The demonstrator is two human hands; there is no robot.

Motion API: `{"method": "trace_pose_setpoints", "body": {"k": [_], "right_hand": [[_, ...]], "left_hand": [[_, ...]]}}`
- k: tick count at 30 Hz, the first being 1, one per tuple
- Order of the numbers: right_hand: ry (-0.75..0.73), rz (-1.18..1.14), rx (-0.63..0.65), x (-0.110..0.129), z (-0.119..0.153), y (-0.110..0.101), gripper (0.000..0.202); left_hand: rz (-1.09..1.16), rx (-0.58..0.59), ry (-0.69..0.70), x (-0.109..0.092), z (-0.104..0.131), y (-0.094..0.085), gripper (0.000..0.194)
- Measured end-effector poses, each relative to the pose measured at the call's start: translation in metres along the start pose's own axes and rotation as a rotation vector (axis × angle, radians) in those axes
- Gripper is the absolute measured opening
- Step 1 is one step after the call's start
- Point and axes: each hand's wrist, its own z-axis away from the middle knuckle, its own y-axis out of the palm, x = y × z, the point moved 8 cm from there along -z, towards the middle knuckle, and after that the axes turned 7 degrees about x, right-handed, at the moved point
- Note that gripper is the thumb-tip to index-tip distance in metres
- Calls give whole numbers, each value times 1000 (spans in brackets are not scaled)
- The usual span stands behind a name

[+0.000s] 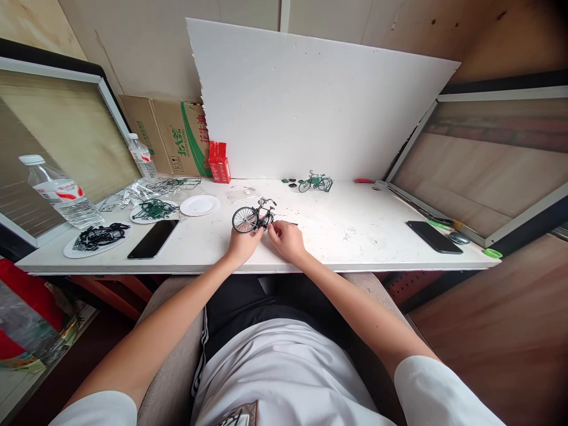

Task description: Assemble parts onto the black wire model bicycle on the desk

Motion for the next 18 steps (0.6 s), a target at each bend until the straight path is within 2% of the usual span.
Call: {"method": "trace_pose_setpoints", "body": {"k": [2,7,14,16,18], "right_hand": [[31,21,10,-1,0,0,45],[52,-36,20,0,1,-1,19],[28,-65,22,0,1,0,16],[14,-39,22,1,0,0,20],[19,4,28,1,0,0,34]], "left_hand": [[4,4,-11,0,0,0,31],[-3,-10,-12,-3,1,-1,30],[-93,1,-11,-7,0,-2,29],[-119,4,-3,-9,0,-2,29],[-129,3,-1,-11,0,-2,29]]}}
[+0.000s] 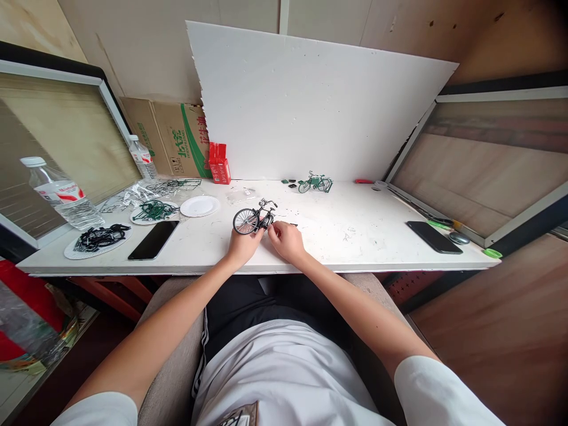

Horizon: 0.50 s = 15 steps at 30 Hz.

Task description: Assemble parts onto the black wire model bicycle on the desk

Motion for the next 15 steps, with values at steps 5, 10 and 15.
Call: {"method": "trace_pose_setpoints", "body": {"k": [5,10,15], "right_hand": [[53,-11,6,-3,0,-1,32],[24,-69,-7,-2,1,0,20],[4,-46,3,-3,0,2,15]], "left_hand": [[6,-1,-1,-2,0,0,29],[28,-11,-14,0,1,-1,32],[-3,-1,-10,1,0,0,31]]}}
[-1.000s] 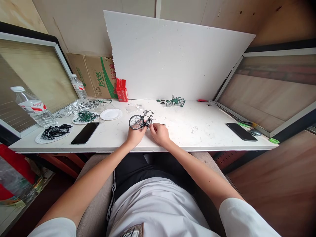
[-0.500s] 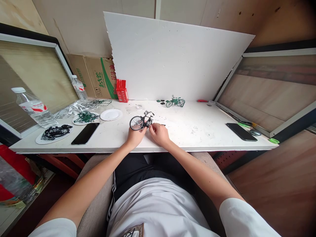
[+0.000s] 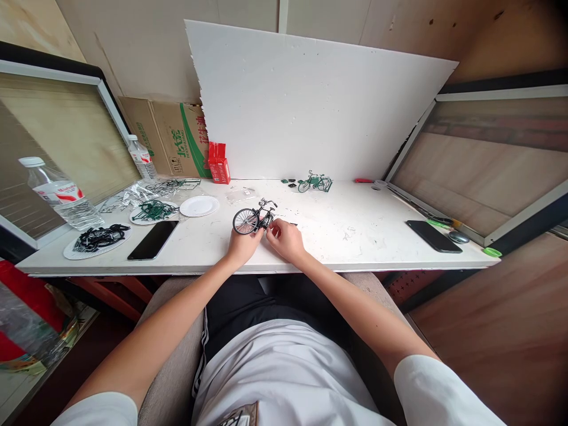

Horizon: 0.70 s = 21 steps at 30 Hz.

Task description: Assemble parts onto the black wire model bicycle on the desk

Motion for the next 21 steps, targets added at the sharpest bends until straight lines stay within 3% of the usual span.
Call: {"method": "trace_pose_setpoints", "body": {"k": [11,17,21], "right_hand": [[45,75,58,3,1,-1,51],[65,18,42,0,-1,-3,30],[90,13,51,-2,-1,-2,39]], "left_hand": [[126,12,-4,3,0,3,29],[114,13,-23,4,0,2,29],[156,25,-16,5,0,4,28]]}}
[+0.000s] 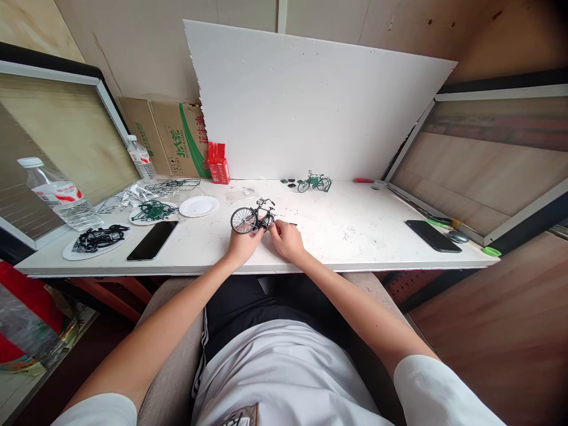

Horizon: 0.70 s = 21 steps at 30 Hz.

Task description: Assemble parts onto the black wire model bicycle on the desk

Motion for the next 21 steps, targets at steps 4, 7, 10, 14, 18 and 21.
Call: {"method": "trace_pose_setpoints", "body": {"k": [4,7,10,14,18,21], "right_hand": [[-3,-17,8,1,0,0,37],[-32,-18,13,2,0,1,30],[-36,-27,22,-1,-1,3,39],[-30,-52,23,-2,-2,4,39],[-26,-26,18,-2,-2,3,33],[-16,-55,20,-4,-3,3,41]], "left_hand": [[10,-4,5,1,0,0,28],[16,-5,10,0,0,0,29],[27,-3,0,-1,-1,0,27],[33,-7,-11,0,0,0,29],[17,-10,-9,1,0,0,29],[9,-7,-8,1,0,0,28]]}}
